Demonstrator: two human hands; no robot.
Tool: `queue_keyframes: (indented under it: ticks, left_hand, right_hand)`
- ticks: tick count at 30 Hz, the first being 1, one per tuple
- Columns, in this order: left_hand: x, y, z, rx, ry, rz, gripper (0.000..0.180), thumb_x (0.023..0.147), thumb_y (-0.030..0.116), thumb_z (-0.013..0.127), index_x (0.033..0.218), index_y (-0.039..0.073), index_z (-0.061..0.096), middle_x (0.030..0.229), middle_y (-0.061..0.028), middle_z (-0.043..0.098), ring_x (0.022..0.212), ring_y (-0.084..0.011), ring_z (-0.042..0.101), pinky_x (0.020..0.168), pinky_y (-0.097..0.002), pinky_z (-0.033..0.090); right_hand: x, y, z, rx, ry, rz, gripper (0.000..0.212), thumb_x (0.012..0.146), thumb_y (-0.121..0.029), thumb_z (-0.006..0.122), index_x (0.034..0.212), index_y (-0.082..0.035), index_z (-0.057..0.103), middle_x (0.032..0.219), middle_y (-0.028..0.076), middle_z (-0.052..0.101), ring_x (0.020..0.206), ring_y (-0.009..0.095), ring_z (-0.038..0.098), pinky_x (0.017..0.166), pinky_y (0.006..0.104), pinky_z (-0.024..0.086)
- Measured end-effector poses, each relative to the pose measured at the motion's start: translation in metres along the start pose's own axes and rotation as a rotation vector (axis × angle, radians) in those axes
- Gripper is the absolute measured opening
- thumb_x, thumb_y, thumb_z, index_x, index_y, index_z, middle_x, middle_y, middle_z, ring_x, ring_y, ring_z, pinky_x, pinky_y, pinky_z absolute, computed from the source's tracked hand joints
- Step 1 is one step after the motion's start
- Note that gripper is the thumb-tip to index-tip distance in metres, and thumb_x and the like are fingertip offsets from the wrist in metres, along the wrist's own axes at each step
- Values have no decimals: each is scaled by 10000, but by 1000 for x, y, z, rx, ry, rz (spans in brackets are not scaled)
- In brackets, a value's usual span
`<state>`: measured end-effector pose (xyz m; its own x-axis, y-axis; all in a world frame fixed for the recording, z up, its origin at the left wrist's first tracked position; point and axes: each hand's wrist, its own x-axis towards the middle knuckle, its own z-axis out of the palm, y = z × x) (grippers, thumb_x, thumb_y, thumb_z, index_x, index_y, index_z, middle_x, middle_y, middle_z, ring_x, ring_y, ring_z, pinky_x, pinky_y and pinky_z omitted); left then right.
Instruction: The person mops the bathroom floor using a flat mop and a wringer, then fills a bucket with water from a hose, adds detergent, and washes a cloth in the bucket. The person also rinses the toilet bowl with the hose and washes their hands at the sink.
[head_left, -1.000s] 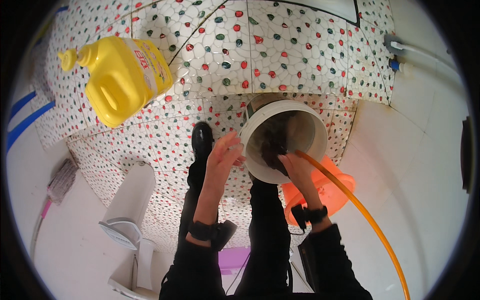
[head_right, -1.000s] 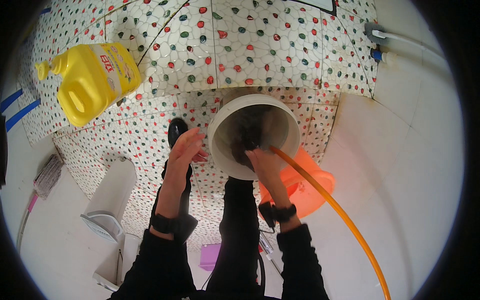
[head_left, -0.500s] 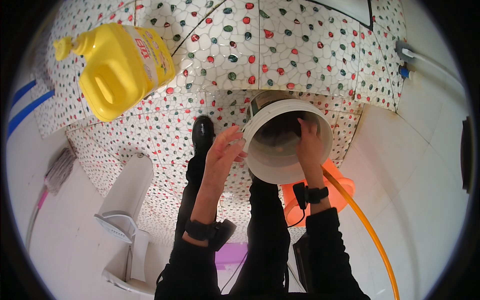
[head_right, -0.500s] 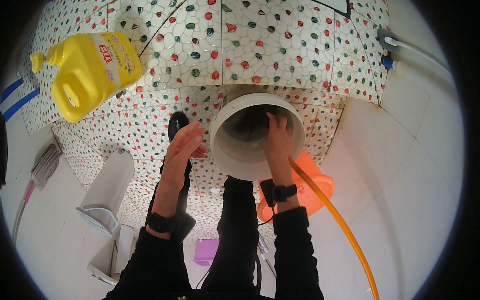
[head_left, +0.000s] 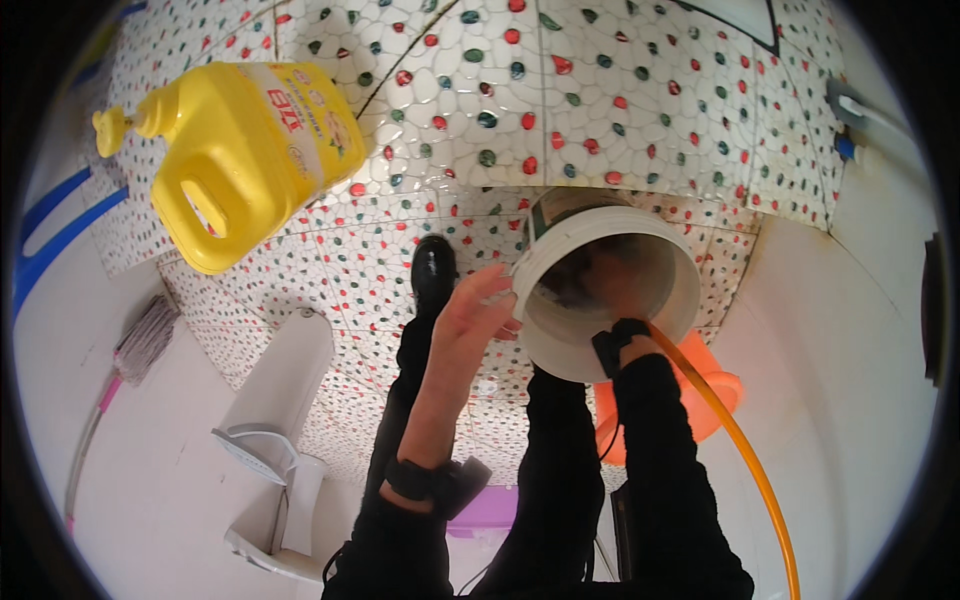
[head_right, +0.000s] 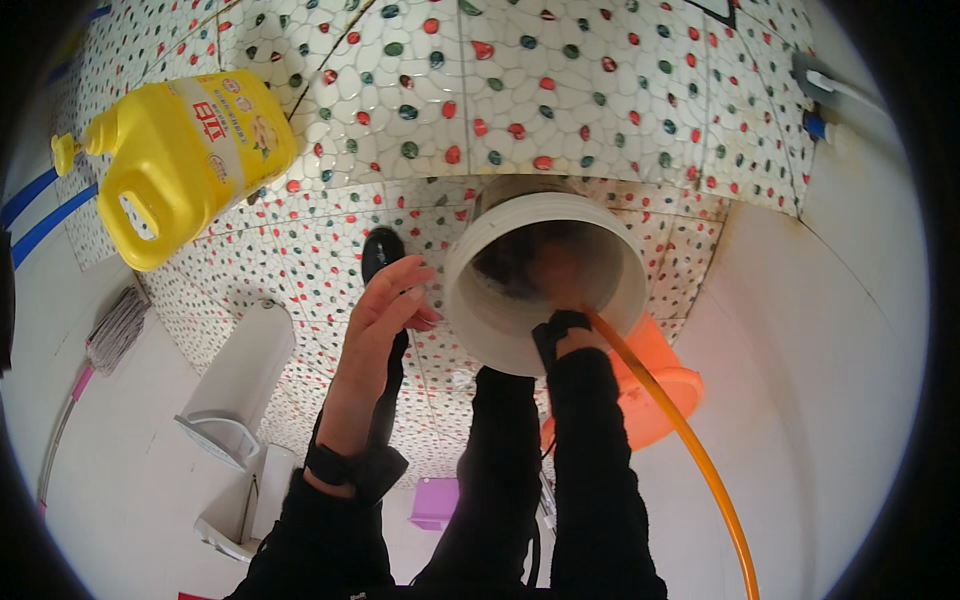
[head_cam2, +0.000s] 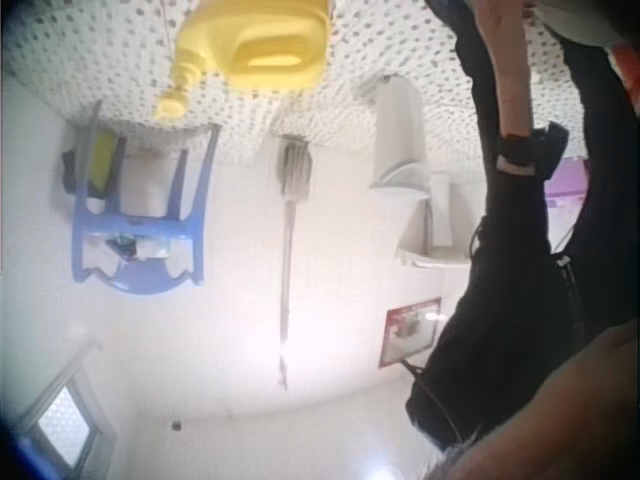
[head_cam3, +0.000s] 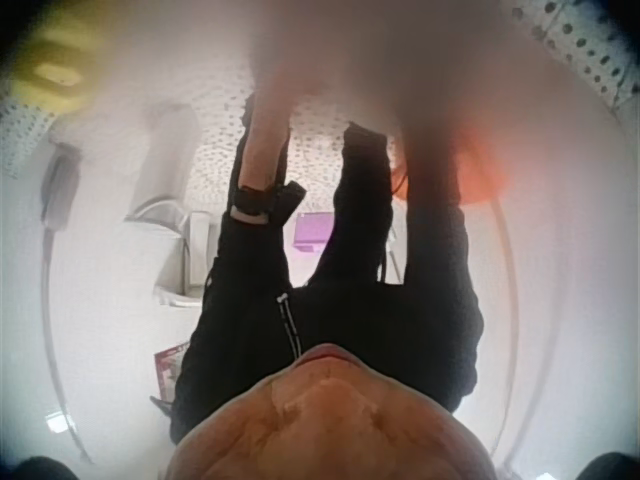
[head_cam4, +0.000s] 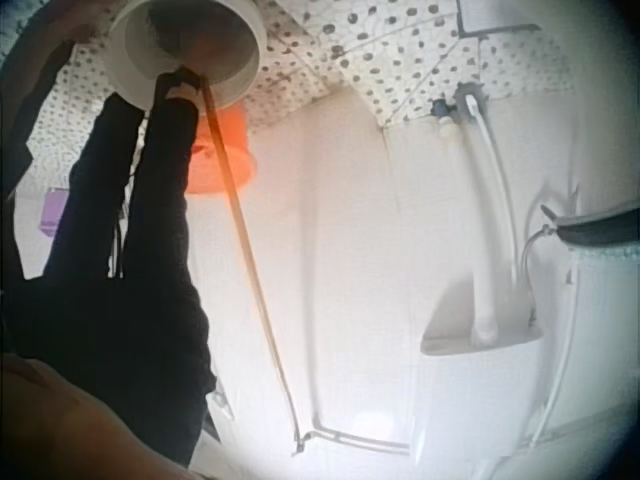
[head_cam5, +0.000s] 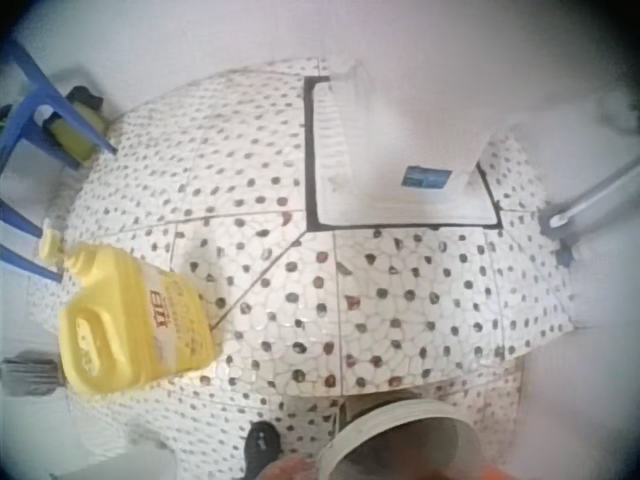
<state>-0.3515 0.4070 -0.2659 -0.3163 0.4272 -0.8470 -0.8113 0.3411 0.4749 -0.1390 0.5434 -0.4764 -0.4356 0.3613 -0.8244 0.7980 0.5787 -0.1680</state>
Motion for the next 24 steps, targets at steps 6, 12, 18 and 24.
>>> queue_keyframes:
  ticks: [6,12,18,24]
  left_hand:
    - [-3,-3,13,92,-46,-4,410,878,186,497,1251,31,421,1152,-102,535,773,-122,574,707,-245,442]
    - [-6,-6,15,84,-65,-11,404,882,198,498,1244,33,431,1147,-96,540,767,-115,574,701,-243,443]
    - [-7,-7,11,-14,-58,-17,393,857,150,547,1233,73,463,1125,-87,535,745,-112,569,675,-236,435]
    - [-5,-5,9,-26,-48,-15,403,858,155,550,1238,65,454,1123,-86,535,751,-106,563,681,-237,433]
  right_hand:
    - [-89,-46,-17,270,113,-28,326,829,-377,512,884,-74,618,842,162,624,765,339,599,674,439,464]
    - [-179,-50,-103,750,263,156,292,868,-294,499,849,-22,603,817,145,612,787,281,581,719,350,445]
    - [-173,-49,-103,770,578,59,201,860,-68,452,1024,-53,566,921,143,592,838,269,571,749,335,445]
    - [-118,-42,-71,180,140,-201,456,738,18,466,1154,-164,504,1045,121,518,890,319,549,790,429,459]
